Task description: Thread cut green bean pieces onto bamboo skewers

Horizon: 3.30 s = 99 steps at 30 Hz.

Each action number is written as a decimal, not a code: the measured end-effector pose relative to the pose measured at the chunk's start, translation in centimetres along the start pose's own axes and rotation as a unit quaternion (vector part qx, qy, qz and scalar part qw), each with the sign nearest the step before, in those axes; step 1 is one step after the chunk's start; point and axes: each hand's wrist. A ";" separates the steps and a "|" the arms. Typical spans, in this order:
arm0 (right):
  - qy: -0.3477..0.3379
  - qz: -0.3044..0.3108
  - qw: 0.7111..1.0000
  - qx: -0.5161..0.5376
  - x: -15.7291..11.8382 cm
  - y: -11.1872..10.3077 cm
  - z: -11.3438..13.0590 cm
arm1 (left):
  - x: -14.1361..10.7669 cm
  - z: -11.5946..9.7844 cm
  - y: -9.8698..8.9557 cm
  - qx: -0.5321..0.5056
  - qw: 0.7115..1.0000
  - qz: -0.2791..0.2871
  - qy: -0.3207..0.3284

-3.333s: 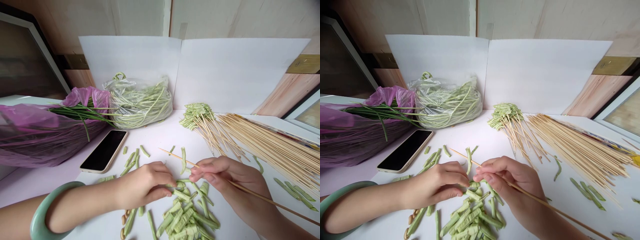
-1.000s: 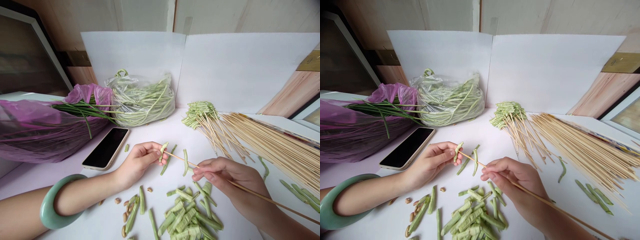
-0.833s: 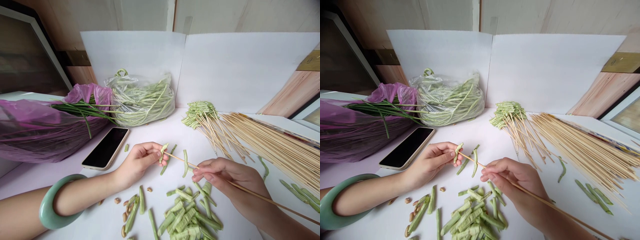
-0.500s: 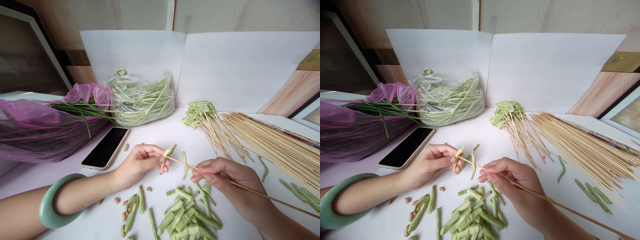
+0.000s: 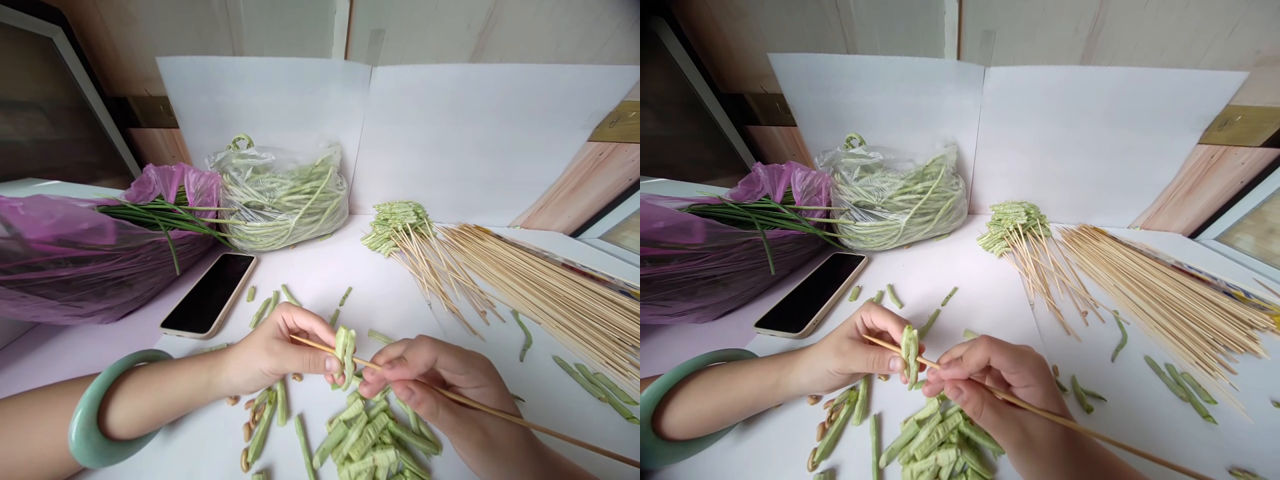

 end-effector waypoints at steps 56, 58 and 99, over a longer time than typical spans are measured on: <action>-0.023 -0.079 0.984 -0.158 0.8 -2.5 -0.1 | 0.7 0.2 -0.7 0.102 0.976 -0.120 0.151; -0.029 -0.080 0.983 -0.164 0.7 -2.5 0.0 | 0.7 0.2 -0.7 0.106 0.973 -0.130 0.156; -0.090 -0.111 0.959 -0.245 0.6 -2.0 0.9 | 0.9 0.1 -0.9 0.084 0.969 -0.165 0.163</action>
Point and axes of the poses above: each hand's wrist, its own x-axis towards the middle knuckle, its own y-axis out of the palm, z = x × y, and after that the axes turned 7 degrees about -x, right-handed
